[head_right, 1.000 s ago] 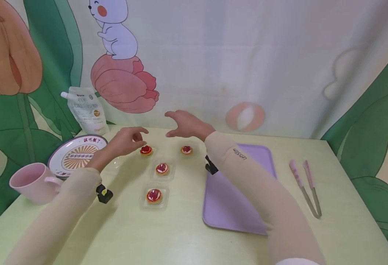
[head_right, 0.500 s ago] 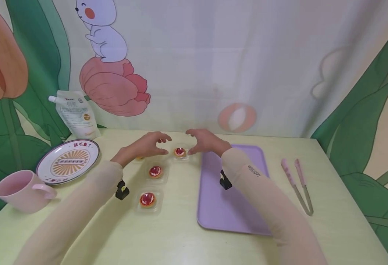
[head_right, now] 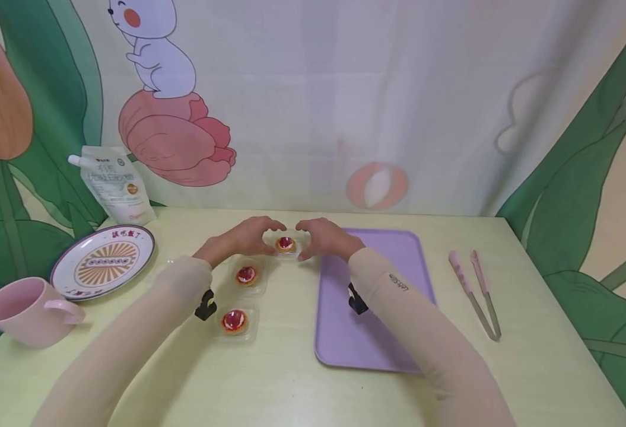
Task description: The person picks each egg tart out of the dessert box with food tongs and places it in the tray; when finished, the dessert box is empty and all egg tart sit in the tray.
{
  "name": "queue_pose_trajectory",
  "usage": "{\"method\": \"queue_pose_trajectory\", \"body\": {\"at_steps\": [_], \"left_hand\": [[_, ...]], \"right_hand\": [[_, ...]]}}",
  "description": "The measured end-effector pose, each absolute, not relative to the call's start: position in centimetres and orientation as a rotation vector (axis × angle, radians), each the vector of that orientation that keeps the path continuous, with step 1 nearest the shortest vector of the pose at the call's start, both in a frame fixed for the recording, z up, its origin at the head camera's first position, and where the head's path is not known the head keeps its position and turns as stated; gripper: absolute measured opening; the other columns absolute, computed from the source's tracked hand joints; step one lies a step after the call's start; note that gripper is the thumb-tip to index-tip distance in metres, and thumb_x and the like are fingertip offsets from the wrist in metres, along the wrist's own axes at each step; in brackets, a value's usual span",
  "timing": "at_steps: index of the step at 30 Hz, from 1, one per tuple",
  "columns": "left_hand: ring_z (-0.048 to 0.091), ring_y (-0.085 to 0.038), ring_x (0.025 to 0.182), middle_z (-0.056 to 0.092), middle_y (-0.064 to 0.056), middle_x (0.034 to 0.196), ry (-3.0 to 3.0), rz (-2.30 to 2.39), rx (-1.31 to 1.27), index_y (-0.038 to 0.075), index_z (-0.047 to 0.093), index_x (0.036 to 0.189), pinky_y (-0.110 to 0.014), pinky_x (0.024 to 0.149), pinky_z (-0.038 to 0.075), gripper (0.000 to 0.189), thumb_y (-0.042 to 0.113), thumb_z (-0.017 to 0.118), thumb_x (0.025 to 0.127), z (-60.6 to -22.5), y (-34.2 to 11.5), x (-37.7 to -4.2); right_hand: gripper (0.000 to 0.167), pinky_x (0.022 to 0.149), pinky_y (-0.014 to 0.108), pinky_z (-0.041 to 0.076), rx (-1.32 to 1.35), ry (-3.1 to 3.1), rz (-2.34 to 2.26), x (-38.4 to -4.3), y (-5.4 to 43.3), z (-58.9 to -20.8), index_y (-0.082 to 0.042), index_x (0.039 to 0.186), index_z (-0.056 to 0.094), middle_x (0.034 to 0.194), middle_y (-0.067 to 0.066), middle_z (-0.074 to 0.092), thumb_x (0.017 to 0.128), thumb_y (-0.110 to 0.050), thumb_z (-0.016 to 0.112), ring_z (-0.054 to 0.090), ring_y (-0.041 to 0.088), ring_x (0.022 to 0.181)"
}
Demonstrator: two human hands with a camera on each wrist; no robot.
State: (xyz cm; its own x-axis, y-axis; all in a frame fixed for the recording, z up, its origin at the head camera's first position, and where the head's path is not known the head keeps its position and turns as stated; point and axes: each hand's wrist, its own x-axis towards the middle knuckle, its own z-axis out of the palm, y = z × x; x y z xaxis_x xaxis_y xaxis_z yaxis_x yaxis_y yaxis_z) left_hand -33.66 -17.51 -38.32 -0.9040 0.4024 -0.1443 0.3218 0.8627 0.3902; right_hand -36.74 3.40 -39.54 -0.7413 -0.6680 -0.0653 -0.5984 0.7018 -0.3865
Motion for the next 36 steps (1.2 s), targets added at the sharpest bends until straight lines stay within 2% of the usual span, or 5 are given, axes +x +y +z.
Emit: {"method": "queue_pose_trajectory", "body": {"at_steps": [16, 28, 36], "left_hand": [[0.053, -0.03, 0.126, 0.061, -0.009, 0.136, 2.881, 0.411, 0.559, 0.015, 0.053, 0.143, -0.048, 0.108, 0.046, 0.068, 0.022, 0.083, 0.082, -39.1, -16.2, -33.7], [0.052, -0.032, 0.129, 0.059, -0.012, 0.139, 2.859, 0.288, 0.653, 0.012, 0.05, 0.145, -0.048, 0.112, 0.043, 0.07, 0.02, 0.082, 0.083, -38.3, -16.6, -33.6], [0.051, -0.031, 0.126, 0.057, -0.012, 0.139, 2.864, 0.185, 0.702, 0.016, 0.048, 0.148, -0.049, 0.109, 0.045, 0.072, 0.023, 0.081, 0.084, -38.7, -16.8, -34.0]], "right_hand": [[0.083, 0.115, 0.048, 0.038, -1.053, 2.756, -0.496, -36.7, 3.2, -40.7, 0.004, 0.142, 0.049, 0.143, 0.02, 0.056, 0.077, -0.031, 0.087, 0.05, 0.038, 0.135], [0.087, 0.112, 0.055, 0.04, -1.002, 2.764, -0.451, -36.7, 2.8, -40.6, 0.0, 0.144, 0.049, 0.143, 0.018, 0.057, 0.075, -0.038, 0.087, 0.05, 0.037, 0.135], [0.083, 0.107, 0.055, 0.043, -1.021, 2.786, -0.457, -36.9, 2.3, -41.0, -0.003, 0.141, 0.052, 0.137, 0.015, 0.061, 0.074, -0.036, 0.088, 0.054, 0.036, 0.129]]}}
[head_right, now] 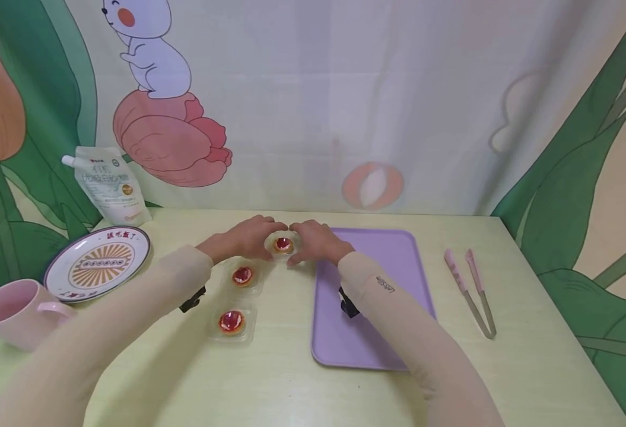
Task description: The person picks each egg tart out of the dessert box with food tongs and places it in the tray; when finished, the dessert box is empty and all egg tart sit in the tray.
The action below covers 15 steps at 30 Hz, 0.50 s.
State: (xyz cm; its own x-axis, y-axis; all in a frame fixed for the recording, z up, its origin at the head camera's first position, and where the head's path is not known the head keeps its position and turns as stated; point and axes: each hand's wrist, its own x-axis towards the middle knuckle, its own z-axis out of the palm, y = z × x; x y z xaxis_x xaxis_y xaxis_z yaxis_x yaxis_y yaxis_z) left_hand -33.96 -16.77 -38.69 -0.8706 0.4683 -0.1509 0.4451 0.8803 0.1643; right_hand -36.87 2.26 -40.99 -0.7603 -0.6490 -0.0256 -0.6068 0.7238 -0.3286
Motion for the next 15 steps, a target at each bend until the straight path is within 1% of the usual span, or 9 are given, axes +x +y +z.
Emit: {"method": "queue_pose_trajectory", "body": {"at_steps": [5, 9, 15], "left_hand": [[0.05, -0.03, 0.126, 0.056, -0.01, 0.139, 2.896, 0.13, 0.722, 0.018, 0.048, 0.148, -0.049, 0.107, 0.046, 0.073, 0.028, 0.081, 0.084, -39.21, -16.4, -34.13], [0.05, -0.03, 0.125, 0.057, -0.01, 0.138, 2.917, 0.114, 0.722, 0.016, 0.048, 0.147, -0.049, 0.107, 0.046, 0.074, 0.028, 0.082, 0.083, -39.35, -16.17, -34.03], [0.049, -0.031, 0.129, 0.055, -0.011, 0.142, 2.949, 0.035, 0.683, 0.013, 0.049, 0.145, -0.051, 0.108, 0.045, 0.073, 0.031, 0.081, 0.083, -39.19, -15.91, -33.82]], "right_hand": [[0.08, 0.109, 0.055, 0.042, -1.017, 2.789, -0.431, -36.93, 2.2, -41.15, -0.003, 0.141, 0.052, 0.137, 0.015, 0.061, 0.076, -0.034, 0.086, 0.054, 0.036, 0.13], [0.08, 0.11, 0.055, 0.04, -0.988, 2.79, -0.431, -36.9, 2.1, -41.15, -0.001, 0.141, 0.051, 0.138, 0.017, 0.061, 0.077, -0.034, 0.085, 0.053, 0.037, 0.131], [0.083, 0.113, 0.051, 0.039, -0.958, 2.794, -0.434, -37.03, 2.26, -41.2, 0.002, 0.143, 0.048, 0.142, 0.019, 0.057, 0.078, -0.035, 0.084, 0.051, 0.038, 0.134]]}}
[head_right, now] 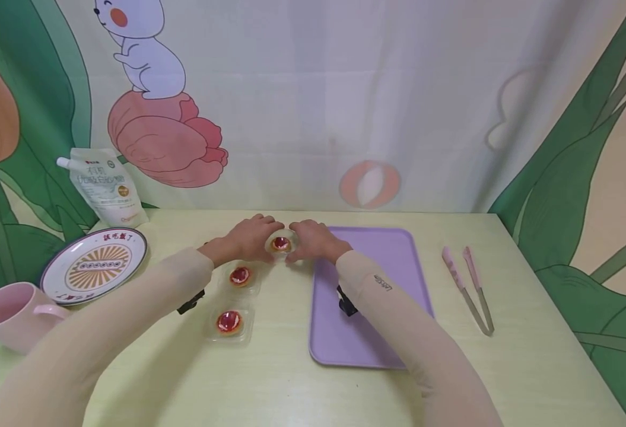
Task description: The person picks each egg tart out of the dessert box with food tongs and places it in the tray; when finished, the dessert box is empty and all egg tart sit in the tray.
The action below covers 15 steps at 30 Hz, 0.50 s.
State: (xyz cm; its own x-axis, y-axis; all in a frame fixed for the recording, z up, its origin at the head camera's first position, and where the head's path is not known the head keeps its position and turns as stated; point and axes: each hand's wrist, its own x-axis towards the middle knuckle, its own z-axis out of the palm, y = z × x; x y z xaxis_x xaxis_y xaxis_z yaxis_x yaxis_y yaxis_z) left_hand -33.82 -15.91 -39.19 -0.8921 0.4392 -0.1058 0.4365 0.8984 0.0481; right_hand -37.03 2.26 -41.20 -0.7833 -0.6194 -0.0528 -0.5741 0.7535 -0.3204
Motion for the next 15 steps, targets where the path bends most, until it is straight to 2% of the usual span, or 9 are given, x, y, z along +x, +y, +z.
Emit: {"method": "queue_pose_trajectory", "body": {"at_steps": [7, 15], "left_hand": [[0.046, -0.03, 0.129, 0.057, -0.01, 0.139, 2.972, -0.116, 0.729, 0.011, 0.054, 0.139, -0.05, 0.112, 0.037, 0.069, 0.036, 0.083, 0.081, -39.5, -15.84, -33.96], [0.048, -0.029, 0.124, 0.06, -0.009, 0.134, 2.998, -0.155, 0.761, 0.009, 0.057, 0.134, -0.048, 0.108, 0.038, 0.063, 0.033, 0.082, 0.082, -39.67, -15.7, -34.26]], "right_hand": [[0.085, 0.115, 0.049, 0.038, -0.947, 2.775, -0.457, -37.2, 2.37, -41.2, 0.002, 0.144, 0.048, 0.143, 0.019, 0.056, 0.078, -0.036, 0.084, 0.051, 0.038, 0.135], [0.081, 0.115, 0.046, 0.038, -0.956, 2.762, -0.475, -37.36, 2.38, -41.15, 0.003, 0.142, 0.05, 0.142, 0.019, 0.057, 0.078, -0.035, 0.083, 0.052, 0.038, 0.134]]}}
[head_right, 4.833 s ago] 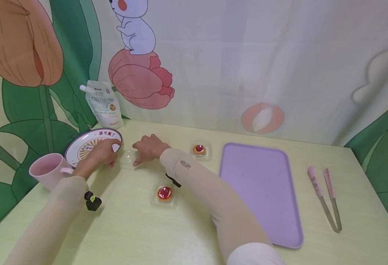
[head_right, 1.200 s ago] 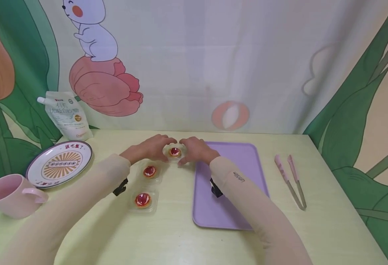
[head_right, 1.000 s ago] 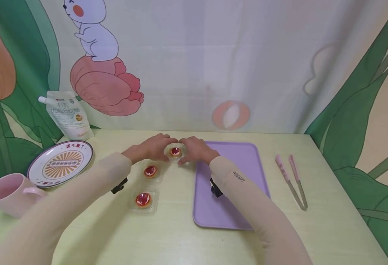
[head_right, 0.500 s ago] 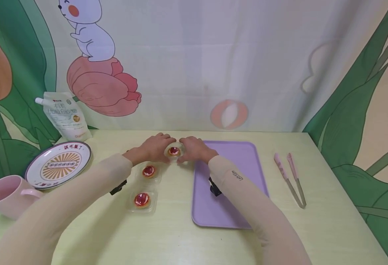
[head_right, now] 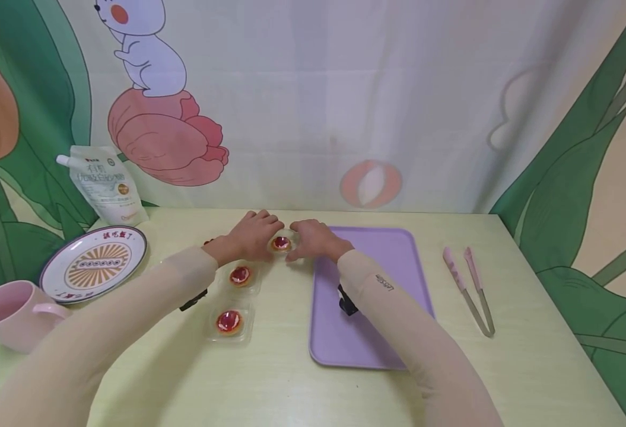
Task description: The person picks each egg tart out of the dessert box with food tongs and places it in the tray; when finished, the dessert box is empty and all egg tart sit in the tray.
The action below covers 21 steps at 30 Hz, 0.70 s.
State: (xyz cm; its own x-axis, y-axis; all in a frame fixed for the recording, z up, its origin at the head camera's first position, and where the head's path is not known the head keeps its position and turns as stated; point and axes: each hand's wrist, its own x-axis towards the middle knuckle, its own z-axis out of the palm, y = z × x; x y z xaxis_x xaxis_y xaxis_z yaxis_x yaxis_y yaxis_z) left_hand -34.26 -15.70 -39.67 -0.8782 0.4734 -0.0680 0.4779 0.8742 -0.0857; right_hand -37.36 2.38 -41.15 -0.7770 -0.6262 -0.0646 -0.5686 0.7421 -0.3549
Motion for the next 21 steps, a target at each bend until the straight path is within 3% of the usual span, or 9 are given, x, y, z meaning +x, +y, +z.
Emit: {"method": "queue_pose_trajectory", "body": {"at_steps": [12, 18, 21], "left_hand": [[0.048, -0.03, 0.126, 0.058, -0.01, 0.137, 2.982, -0.137, 0.734, 0.009, 0.052, 0.14, -0.047, 0.108, 0.039, 0.066, 0.031, 0.079, 0.084, -39.64, -15.59, -34.36], [0.049, -0.03, 0.126, 0.059, -0.01, 0.139, 2.977, -0.117, 0.714, 0.011, 0.05, 0.142, -0.048, 0.109, 0.038, 0.069, 0.032, 0.08, 0.083, -39.65, -15.63, -34.5], [0.049, -0.029, 0.126, 0.058, -0.009, 0.14, 2.974, -0.113, 0.696, 0.013, 0.05, 0.143, -0.048, 0.108, 0.038, 0.071, 0.034, 0.081, 0.082, -39.66, -15.71, -34.53]], "right_hand": [[0.079, 0.111, 0.044, 0.043, -0.967, 2.708, -0.571, -37.34, 2.57, -41.11, 0.005, 0.141, 0.05, 0.139, 0.021, 0.06, 0.077, -0.032, 0.079, 0.056, 0.036, 0.129], [0.074, 0.09, 0.036, 0.05, -0.984, 2.699, -0.593, -37.61, 2.52, -41.11, 0.006, 0.135, 0.056, 0.121, 0.017, 0.068, 0.078, -0.035, 0.078, 0.06, 0.024, 0.099], [0.073, 0.087, 0.035, 0.049, -0.986, 2.692, -0.585, -37.82, 2.5, -41.07, 0.006, 0.134, 0.057, 0.121, 0.017, 0.068, 0.079, -0.036, 0.077, 0.057, 0.022, 0.096]]}}
